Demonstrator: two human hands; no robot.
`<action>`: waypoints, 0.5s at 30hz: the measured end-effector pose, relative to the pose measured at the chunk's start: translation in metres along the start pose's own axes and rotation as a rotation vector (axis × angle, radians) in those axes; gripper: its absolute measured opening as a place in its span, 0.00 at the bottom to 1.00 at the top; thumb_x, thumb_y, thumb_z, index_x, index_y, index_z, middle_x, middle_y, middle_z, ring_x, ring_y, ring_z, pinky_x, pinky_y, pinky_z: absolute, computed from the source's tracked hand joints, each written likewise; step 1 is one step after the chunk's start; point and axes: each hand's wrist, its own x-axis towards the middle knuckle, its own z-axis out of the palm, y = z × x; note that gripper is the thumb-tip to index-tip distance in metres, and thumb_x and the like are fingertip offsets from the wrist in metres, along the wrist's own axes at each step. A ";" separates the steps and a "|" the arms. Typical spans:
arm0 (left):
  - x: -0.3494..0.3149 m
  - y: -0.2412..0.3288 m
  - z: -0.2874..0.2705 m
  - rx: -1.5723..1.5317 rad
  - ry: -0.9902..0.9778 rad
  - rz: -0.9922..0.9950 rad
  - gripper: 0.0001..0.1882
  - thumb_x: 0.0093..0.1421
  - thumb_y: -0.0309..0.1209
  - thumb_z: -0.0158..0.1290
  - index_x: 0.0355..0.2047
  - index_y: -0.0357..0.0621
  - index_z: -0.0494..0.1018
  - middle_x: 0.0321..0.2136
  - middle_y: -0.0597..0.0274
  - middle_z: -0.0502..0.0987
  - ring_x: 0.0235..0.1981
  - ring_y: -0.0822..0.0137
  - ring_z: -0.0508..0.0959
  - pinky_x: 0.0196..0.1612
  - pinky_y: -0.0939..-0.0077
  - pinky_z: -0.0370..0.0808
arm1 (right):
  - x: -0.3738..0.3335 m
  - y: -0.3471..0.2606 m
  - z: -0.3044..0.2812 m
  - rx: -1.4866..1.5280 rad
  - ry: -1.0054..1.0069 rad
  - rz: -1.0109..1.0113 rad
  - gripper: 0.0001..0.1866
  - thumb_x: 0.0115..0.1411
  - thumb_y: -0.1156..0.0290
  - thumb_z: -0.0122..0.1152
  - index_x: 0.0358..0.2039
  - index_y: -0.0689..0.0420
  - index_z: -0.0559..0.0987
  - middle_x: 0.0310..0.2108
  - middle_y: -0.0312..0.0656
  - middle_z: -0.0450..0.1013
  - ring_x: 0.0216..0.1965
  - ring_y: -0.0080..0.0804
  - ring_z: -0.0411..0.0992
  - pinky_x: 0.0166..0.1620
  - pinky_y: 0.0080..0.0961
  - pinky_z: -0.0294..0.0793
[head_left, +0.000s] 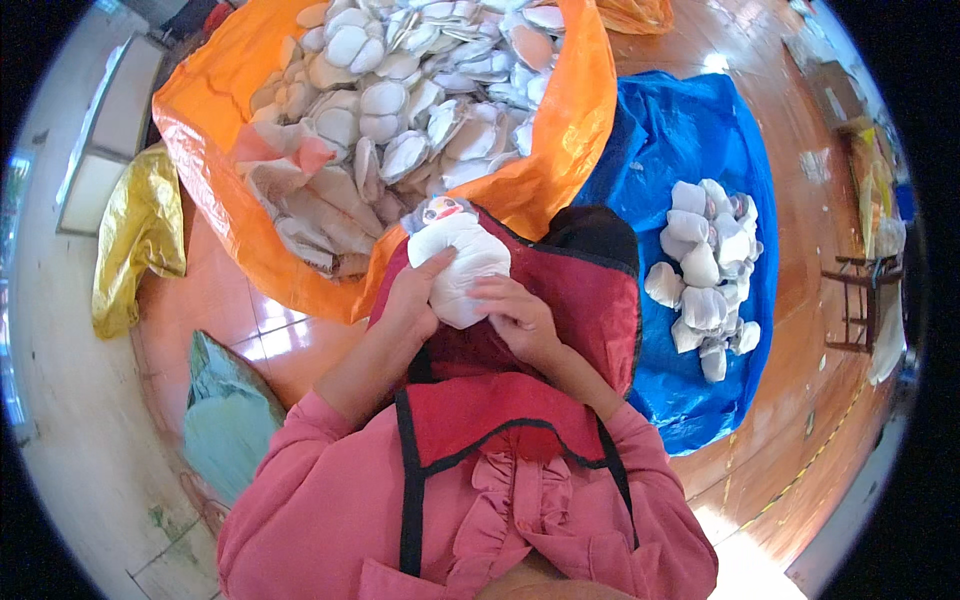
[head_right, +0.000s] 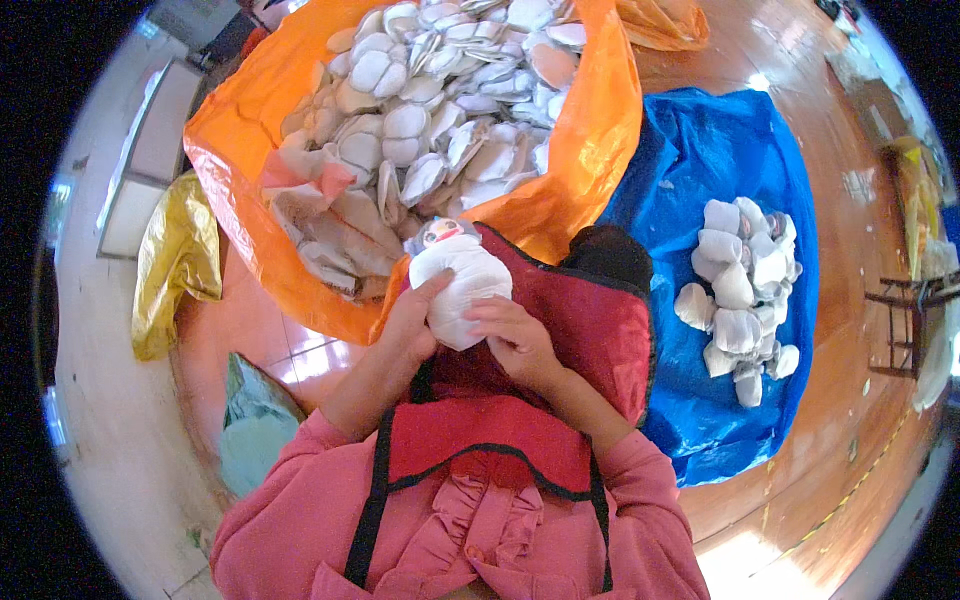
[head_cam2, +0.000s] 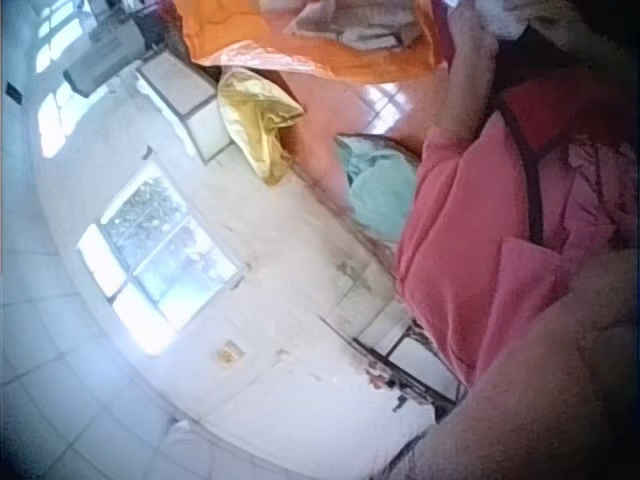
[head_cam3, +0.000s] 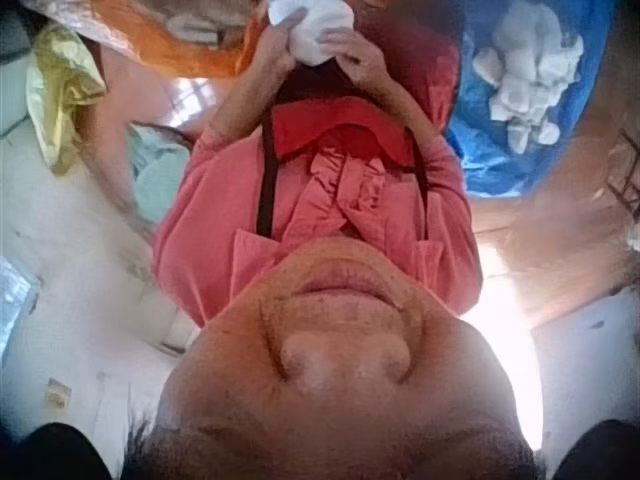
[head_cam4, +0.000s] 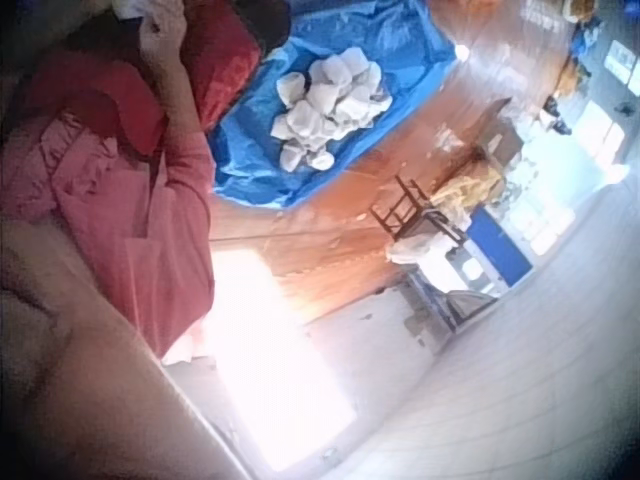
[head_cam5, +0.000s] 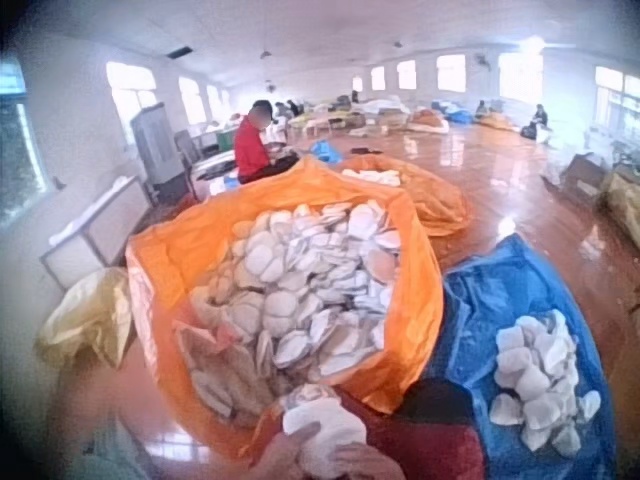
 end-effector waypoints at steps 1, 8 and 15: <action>-0.003 0.000 0.001 0.042 -0.039 0.069 0.18 0.59 0.29 0.56 0.50 0.40 0.70 0.44 0.56 0.77 0.44 0.59 0.77 0.49 0.63 0.74 | -0.006 -0.001 -0.003 0.034 0.100 0.103 0.16 0.52 0.85 0.55 0.41 0.57 0.78 0.48 0.42 0.73 0.53 0.39 0.68 0.59 0.34 0.63; -0.031 -0.006 0.001 0.518 -0.309 0.192 0.23 0.53 0.22 0.60 0.50 0.40 0.71 0.44 0.59 0.77 0.44 0.66 0.77 0.50 0.68 0.73 | -0.008 -0.001 -0.008 0.717 0.282 0.541 0.24 0.61 0.64 0.58 0.54 0.62 0.68 0.50 0.41 0.70 0.51 0.30 0.67 0.55 0.27 0.65; -0.041 -0.004 0.021 0.915 -0.105 0.398 0.27 0.57 0.32 0.58 0.55 0.37 0.63 0.47 0.57 0.73 0.47 0.66 0.73 0.52 0.72 0.69 | -0.014 0.001 -0.009 0.814 0.296 0.653 0.22 0.58 0.69 0.60 0.52 0.63 0.70 0.46 0.41 0.72 0.46 0.28 0.70 0.52 0.25 0.67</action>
